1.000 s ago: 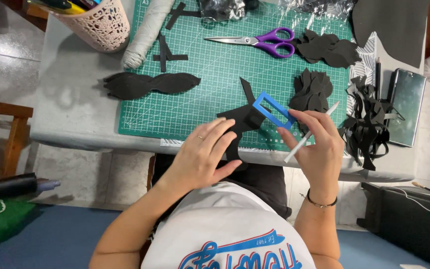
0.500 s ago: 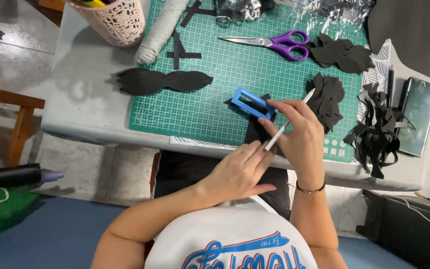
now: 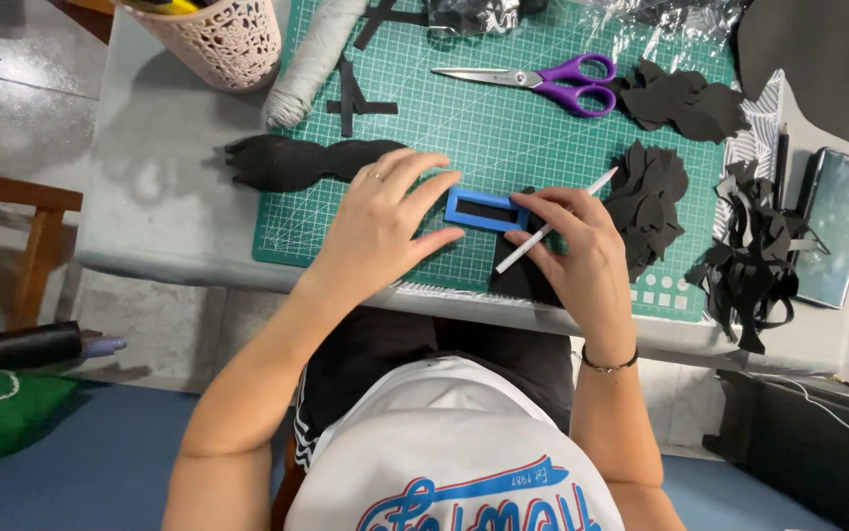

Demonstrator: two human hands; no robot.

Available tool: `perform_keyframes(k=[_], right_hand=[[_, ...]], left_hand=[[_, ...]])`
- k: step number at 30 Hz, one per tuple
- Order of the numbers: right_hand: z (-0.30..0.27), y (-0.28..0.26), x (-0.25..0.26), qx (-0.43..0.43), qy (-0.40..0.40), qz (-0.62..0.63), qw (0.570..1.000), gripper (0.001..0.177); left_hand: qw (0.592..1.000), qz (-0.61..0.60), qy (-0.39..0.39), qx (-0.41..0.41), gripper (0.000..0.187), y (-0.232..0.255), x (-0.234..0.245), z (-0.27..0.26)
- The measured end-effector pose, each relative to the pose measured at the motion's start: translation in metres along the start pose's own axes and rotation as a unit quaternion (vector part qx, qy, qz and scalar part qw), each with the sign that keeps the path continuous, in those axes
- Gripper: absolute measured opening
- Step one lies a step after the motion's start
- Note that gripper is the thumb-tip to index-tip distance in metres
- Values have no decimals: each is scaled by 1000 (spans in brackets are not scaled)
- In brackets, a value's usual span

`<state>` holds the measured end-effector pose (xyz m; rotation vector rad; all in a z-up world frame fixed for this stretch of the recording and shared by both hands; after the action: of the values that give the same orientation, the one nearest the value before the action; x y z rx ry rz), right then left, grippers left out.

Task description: Marking black material cutouts using a blue template and a white pen on a workshop table.

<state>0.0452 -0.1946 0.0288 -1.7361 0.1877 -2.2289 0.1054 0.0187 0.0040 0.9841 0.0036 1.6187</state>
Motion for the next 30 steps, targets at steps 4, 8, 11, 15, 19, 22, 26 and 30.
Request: perform_keyframes(k=[4, 8, 11, 15, 19, 22, 26, 30], right_hand=[[1, 1, -1, -6, -6, 2, 1000, 36], [2, 4, -3, -9, -12, 12, 1000, 40], [1, 3, -1, -17, -9, 22, 1000, 51], [1, 4, -2, -30, 3, 41, 999, 52], [-1, 6, -3, -20, 9, 35, 999, 54], [0, 6, -4, -16, 11, 35, 999, 55], [0, 4, -3, -22, 10, 35, 999, 55], [0, 4, -1, -22, 6, 37, 999, 54]], left_hand=[[996, -36, -80, 19, 55, -7, -14, 8], [997, -32, -64, 26, 44, -10, -21, 6], [997, -34, -58, 32, 46, -8, -19, 7], [997, -40, -60, 39, 45, -9, -18, 8], [994, -49, -76, 54, 42, -12, -19, 7], [994, -51, -77, 60, 40, -14, -16, 7], [993, -59, -80, 63, 40, -15, -17, 5], [993, -62, -77, 57, 39, -10, -18, 7]])
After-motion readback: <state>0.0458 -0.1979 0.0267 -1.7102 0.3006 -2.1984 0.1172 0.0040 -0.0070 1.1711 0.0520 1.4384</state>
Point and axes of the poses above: each hand's wrist, its own z-axis towards the middle knuckle, its own x-axis out of the back of the hand, y = z × x, the point moved 4 cm from there along z, towards the middle knuckle, and after that the axes turned 14 degrees about -z, right-handed, at the moved point
